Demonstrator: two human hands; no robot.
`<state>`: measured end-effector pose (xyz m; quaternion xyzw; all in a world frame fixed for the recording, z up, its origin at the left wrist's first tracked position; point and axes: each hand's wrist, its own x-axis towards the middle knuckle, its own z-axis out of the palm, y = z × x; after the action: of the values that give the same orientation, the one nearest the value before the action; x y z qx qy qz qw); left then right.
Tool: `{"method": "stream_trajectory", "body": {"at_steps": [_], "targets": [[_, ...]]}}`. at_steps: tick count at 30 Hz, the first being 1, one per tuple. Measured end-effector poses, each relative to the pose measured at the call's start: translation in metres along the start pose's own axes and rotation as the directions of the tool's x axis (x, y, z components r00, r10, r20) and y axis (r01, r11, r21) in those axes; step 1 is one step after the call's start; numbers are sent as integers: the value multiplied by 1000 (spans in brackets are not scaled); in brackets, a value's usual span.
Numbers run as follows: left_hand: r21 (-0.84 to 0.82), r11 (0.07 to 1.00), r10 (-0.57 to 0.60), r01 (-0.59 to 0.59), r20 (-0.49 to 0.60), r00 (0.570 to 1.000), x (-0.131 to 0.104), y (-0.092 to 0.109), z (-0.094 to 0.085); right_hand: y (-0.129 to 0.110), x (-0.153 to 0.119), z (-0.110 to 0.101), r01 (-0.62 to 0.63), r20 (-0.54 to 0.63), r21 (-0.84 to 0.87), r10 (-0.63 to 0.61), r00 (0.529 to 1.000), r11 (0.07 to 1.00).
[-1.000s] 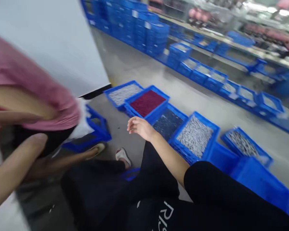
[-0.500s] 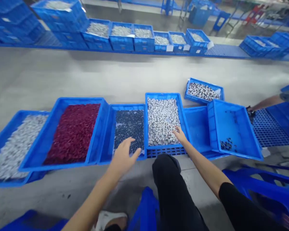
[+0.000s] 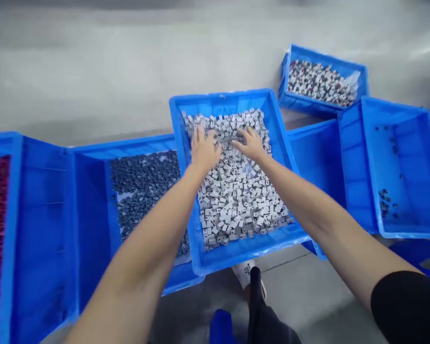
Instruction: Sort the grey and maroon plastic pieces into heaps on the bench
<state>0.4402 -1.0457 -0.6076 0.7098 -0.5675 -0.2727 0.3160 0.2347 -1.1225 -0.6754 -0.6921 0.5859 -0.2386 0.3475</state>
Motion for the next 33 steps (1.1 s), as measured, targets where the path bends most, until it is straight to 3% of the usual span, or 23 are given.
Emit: {"method": "stream_trajectory", "body": {"at_steps": [2,4,8,12,15,18,22,26,33], "targets": [[-16,999,-47,46,-18,999,21,-14,13,8,20,23,24,26,-11,-24,999,1000],[13,997,-75,75,-4,997,25,-24,24,12,27,43,80,20,-5,-79,997,997],[134,989,-62,57,36,997,-6,-21,35,3,0,61,197,10,-7,-197,980,980],[214,976,-73,41,144,987,-58,-1,31,-26,-71,52,181,92,-25,-178,980,983],[261,965,-82,31,183,980,-103,8,22,-53,-128,41,51,175,-166,-21,984,985],[377,926,-102,11,223,970,-144,12,16,-73,-168,29,-23,268,-306,110,957,952],[538,843,-172,1,268,948,-186,22,21,-84,-203,16,-86,276,-363,195,941,928],[554,818,-306,154,193,932,-220,34,34,-87,-233,11,-174,265,-403,297,918,898],[518,830,-342,207,180,922,-250,34,31,-94,-257,11,-193,307,-415,337,890,889]]}}
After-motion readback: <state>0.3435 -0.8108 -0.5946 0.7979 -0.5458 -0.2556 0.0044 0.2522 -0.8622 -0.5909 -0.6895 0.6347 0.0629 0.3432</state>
